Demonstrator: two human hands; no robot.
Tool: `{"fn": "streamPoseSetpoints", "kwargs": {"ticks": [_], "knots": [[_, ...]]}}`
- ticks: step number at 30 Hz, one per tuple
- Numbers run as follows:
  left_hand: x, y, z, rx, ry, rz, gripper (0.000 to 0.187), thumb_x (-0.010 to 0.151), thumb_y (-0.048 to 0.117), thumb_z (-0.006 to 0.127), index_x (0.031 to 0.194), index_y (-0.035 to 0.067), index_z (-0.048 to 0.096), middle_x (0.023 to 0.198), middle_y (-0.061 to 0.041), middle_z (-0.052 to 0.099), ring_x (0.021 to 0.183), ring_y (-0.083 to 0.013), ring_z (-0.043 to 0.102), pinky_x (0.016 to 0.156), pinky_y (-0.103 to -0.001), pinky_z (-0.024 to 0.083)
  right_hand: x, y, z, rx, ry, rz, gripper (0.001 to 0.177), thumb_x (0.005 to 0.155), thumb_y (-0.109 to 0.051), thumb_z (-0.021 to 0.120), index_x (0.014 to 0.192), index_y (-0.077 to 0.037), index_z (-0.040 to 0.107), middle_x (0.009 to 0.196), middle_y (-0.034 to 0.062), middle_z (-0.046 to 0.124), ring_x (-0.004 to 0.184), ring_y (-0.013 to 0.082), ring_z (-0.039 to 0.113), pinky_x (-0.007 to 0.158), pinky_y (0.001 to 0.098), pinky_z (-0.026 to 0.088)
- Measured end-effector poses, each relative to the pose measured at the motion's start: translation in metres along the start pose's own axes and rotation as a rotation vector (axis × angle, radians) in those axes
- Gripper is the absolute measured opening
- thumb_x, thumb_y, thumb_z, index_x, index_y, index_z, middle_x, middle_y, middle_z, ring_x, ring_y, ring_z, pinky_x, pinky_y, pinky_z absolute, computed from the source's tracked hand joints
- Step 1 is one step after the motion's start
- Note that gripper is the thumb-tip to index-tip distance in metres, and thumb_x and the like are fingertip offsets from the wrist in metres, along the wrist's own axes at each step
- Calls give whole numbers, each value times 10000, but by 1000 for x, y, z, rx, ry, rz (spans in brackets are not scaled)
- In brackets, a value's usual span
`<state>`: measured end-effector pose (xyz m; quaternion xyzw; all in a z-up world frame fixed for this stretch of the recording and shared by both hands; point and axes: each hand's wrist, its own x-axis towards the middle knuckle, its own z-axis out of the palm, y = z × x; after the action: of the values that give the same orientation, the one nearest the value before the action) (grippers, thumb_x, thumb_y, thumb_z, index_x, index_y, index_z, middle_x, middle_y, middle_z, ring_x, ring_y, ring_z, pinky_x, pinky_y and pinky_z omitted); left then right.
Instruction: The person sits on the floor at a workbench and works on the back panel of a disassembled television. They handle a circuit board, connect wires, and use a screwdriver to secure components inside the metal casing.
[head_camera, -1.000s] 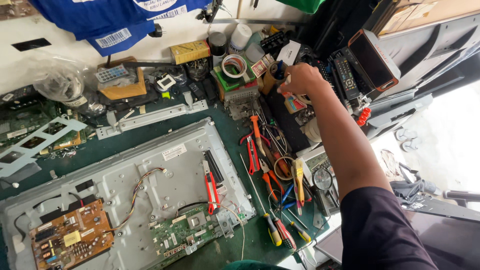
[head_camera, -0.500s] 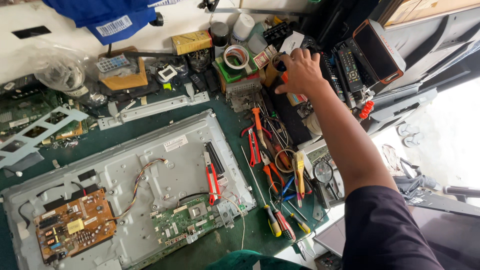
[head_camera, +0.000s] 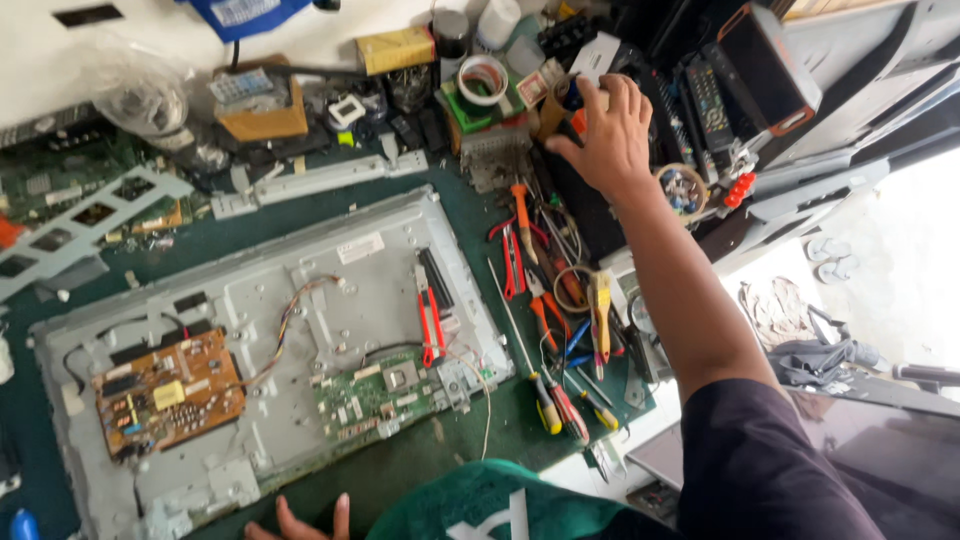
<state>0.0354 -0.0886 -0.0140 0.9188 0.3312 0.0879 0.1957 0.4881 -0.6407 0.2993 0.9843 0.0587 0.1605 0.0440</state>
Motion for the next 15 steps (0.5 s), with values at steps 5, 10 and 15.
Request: {"fn": "streamPoseSetpoints", "kwargs": {"ticks": [5,10,15], "knots": [[-4,5,-23,187,124,222,1031,855,721,662,1589,2,580,1740,-397,319,1590,-653,254,1161,-794,233,-108,-93,23,571,109,183,208,984,-219,789,1150,-99,755,1104,108,714,993,299,696,810,436,549],[4,12,-44,123,-244,34,1137,845,787,566,1724,112,314,1788,-323,-33,1631,-545,-90,1141,-843,-92,-275,-193,86,787,-144,176,207,961,-243,754,1117,-107,765,1042,95,766,970,325,702,820,464,545],[5,15,-53,124,-321,59,1161,849,772,550,1758,143,195,1762,-340,-104,1615,-561,-126,1127,-868,-71,-340,-201,88,721,57,208,262,918,-131,799,1162,-65,729,1134,152,669,1079,364,618,981,458,506]]}}
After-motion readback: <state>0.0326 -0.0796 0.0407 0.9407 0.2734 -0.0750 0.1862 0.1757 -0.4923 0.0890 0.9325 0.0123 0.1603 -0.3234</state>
